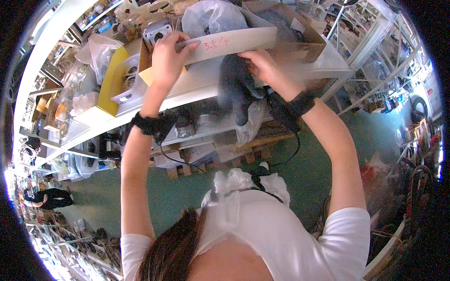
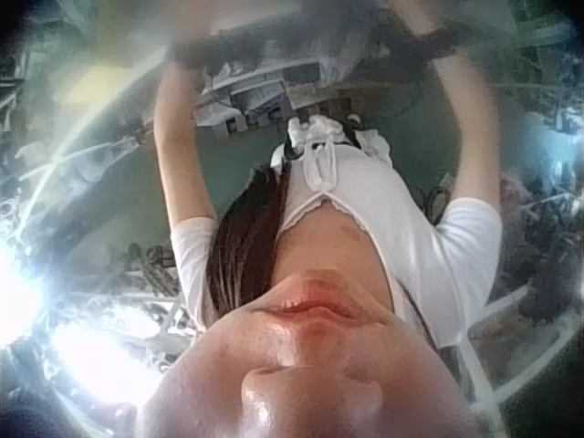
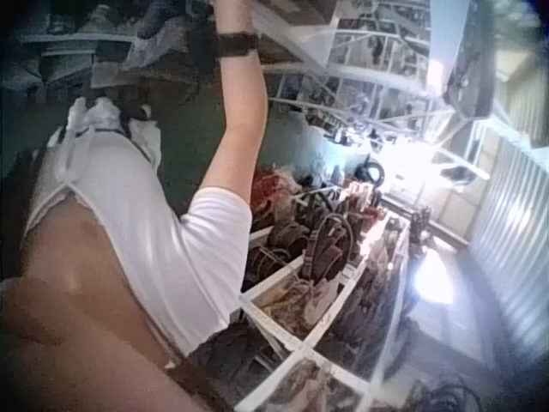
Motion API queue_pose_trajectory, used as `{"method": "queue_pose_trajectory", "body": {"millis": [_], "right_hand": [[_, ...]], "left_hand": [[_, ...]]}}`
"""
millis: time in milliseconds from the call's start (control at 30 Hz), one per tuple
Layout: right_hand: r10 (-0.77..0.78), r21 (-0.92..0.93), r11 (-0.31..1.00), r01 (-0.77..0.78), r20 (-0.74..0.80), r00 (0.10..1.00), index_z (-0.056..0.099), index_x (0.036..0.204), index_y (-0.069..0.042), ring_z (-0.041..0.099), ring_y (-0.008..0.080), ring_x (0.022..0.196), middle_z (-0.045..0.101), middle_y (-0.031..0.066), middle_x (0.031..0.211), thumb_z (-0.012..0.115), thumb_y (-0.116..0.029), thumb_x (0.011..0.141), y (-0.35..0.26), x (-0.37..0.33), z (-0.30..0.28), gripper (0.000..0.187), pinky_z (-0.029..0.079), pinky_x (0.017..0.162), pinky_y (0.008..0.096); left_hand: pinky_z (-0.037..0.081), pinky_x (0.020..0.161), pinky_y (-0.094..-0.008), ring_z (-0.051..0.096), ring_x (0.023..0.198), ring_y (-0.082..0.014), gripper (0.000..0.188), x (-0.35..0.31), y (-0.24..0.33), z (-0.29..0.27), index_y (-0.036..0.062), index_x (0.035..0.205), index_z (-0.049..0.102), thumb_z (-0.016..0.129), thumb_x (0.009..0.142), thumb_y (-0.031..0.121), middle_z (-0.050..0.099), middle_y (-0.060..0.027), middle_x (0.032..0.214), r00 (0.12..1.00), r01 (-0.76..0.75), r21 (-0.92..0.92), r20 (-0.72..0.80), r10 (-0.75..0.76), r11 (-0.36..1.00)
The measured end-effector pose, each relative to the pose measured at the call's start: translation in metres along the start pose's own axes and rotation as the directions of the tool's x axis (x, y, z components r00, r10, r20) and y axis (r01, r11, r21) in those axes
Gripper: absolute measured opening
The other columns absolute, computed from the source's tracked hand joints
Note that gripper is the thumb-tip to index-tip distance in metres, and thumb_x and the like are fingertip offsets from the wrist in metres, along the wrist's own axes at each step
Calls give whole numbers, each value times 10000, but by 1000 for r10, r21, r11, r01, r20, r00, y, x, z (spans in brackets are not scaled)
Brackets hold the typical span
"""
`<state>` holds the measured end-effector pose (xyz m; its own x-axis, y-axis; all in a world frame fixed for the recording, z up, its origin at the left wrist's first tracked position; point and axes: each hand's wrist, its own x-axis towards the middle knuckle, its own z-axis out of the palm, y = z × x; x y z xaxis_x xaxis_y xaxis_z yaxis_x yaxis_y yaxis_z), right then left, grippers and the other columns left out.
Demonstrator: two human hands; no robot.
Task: The person picks up a pair of black gloves from a shelf in a warehouse, examines them, and then walks through a showroom area while carrying them.
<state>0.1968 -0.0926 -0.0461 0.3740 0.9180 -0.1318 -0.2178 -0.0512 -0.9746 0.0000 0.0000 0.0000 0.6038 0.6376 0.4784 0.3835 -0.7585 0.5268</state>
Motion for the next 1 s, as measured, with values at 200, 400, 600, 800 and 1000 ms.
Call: {"method": "queue_pose_trajectory", "body": {"millis": [200, 400, 600, 800, 1000], "right_hand": [[39, 49, 998, -37, -44, 998, 498, 979, -9, 542, 150, 780, 549, 58, 899, 518, -101, 750, -3, -1, -1, 248, 448, 694, 268], [62, 137, 988, -65, 30, 998, 510, 942, -20, 537, 146, 787, 550, 63, 884, 511, -111, 753, 10, -1, -3, 210, 442, 704, 267], [230, 95, 961, -259, 240, 943, 498, 983, -42, 532, 153, 822, 550, 54, 914, 524, -197, 767, 12, -39, -33, 267, 436, 736, 266], [-137, -412, 855, 315, 407, 903, 168, 1271, -59, 340, 209, 1118, 290, 105, 1257, 613, -276, 714, 13, -93, -27, 746, 321, 901, 345], [-458, -438, 684, 584, 365, 811, 154, 1259, -44, 214, 240, 1188, 211, 117, 1279, 723, -215, 577, 44, -107, -14, 904, 159, 979, 334]], "left_hand": [[378, 683, -328, 445, 781, -254, 405, -63, 22, 72, 33, 952, 492, 650, 617, 197, 473, -102, 924, 839, -344, 223, -363, 405, 912], [396, 684, -343, 477, 774, -291, 402, -68, 22, 108, 5, 959, 479, 646, 626, 155, 500, -137, 888, 923, -121, 23, -366, 121, 992], [424, 601, -312, 518, 642, -259, 303, -88, 24, 104, -3, 888, 517, 641, 630, 98, 543, -131, 748, 956, -50, -312, -289, -45, 949], [409, 565, -205, 504, 624, -78, 238, -104, 55, 76, -24, 880, 501, 616, 677, 17, 559, -55, 721, 953, 141, -652, -115, -281, 745], [422, 658, -213, 526, 727, -96, 257, -105, 61, 77, -29, 922, 483, 602, 696, 1, 558, -59, 803, 961, 248, -906, 185, -207, 342]]}}
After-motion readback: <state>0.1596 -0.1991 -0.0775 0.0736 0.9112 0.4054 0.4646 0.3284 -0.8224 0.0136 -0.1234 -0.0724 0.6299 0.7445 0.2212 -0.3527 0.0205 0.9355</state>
